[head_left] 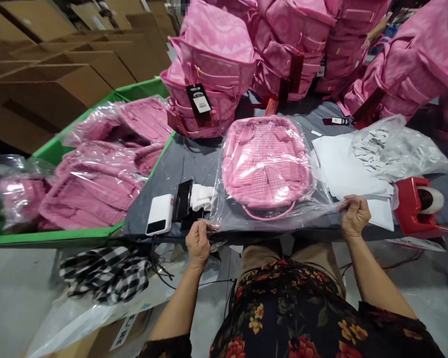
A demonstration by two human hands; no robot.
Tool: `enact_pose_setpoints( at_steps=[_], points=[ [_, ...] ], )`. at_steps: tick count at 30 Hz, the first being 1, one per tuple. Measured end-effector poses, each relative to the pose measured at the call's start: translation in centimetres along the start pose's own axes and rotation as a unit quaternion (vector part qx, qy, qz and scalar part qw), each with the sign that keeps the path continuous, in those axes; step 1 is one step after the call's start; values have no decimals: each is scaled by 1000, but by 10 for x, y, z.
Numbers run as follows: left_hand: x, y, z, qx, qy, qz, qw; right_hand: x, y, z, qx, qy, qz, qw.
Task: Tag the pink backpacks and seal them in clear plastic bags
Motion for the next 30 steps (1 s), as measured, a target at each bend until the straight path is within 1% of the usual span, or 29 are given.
enact_pose_setpoints(
  at_steps=[2, 4, 5, 6, 7, 8, 9, 10, 11, 12, 13, 14, 15, 17, 18, 20, 23, 25, 27, 30],
  points=[
    [-9, -17, 10, 67, 35, -43, 996, -17, 15, 8, -46, -56, -23, 997],
    [-23, -35, 18, 140, 30, -78, 987, -29, 32, 15, -89, -112, -39, 989],
    [-29, -40, 21, 163, 16, -79, 983, -33, 39, 17, -103, -133, -45, 985],
    [-32, -40, 23, 166, 7, -62, 984, -34, 43, 20, -108, -145, -51, 982],
    [-32, -33, 26, 145, 8, -26, 989, -35, 45, 22, -105, -154, -61, 981],
    [-28, -20, 28, 99, 20, 25, 995, -34, 45, 24, -95, -159, -76, 980],
    [-25, 0, 28, 32, 37, 84, 995, -33, 43, 25, -81, -162, -92, 979],
    [-26, 25, 26, -47, 47, 140, 988, -32, 40, 25, -68, -163, -106, 979],
    [-34, 51, 22, -128, 39, 185, 974, -31, 38, 25, -60, -159, -113, 979],
    [-49, 76, 16, -203, 10, 214, 956, -30, 37, 24, -61, -154, -111, 980],
    [-69, 97, 10, -266, -39, 228, 936, -30, 36, 23, -67, -148, -103, 981],
    [-90, 114, 3, -315, -97, 233, 915, -29, 37, 22, -78, -143, -90, 982],
    [-111, 126, -2, -349, -153, 236, 894, -29, 38, 21, -90, -139, -76, 983],
    [-144, 141, -6, -383, -240, 242, 859, -29, 40, 18, -108, -135, -53, 984],
    [-154, 144, -4, -387, -268, 244, 848, -30, 41, 17, -112, -136, -45, 983],
    [-165, 147, 3, -387, -305, 240, 836, -29, 40, 16, -116, -139, -33, 983],
    [-164, 145, 11, -380, -339, 219, 832, -27, 39, 15, -117, -135, -13, 984],
    [-159, 142, 13, -365, -356, 202, 836, -26, 39, 14, -117, -130, 0, 985],
    [-155, 137, 15, -339, -368, 180, 847, -27, 41, 13, -120, -126, 12, 985],
    [-158, 128, 23, -279, -388, 135, 868, -27, 43, 13, -122, -124, 25, 984]
  ],
)
Point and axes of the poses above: each hand's wrist, its own z-axis towards the middle knuckle, its own x-axis out of the back of the hand, y = z × x, the point moved 9 cm from there along z, towards the middle knuckle, and after that the axes turned 6 degrees about -x, right-handed, at the moved point
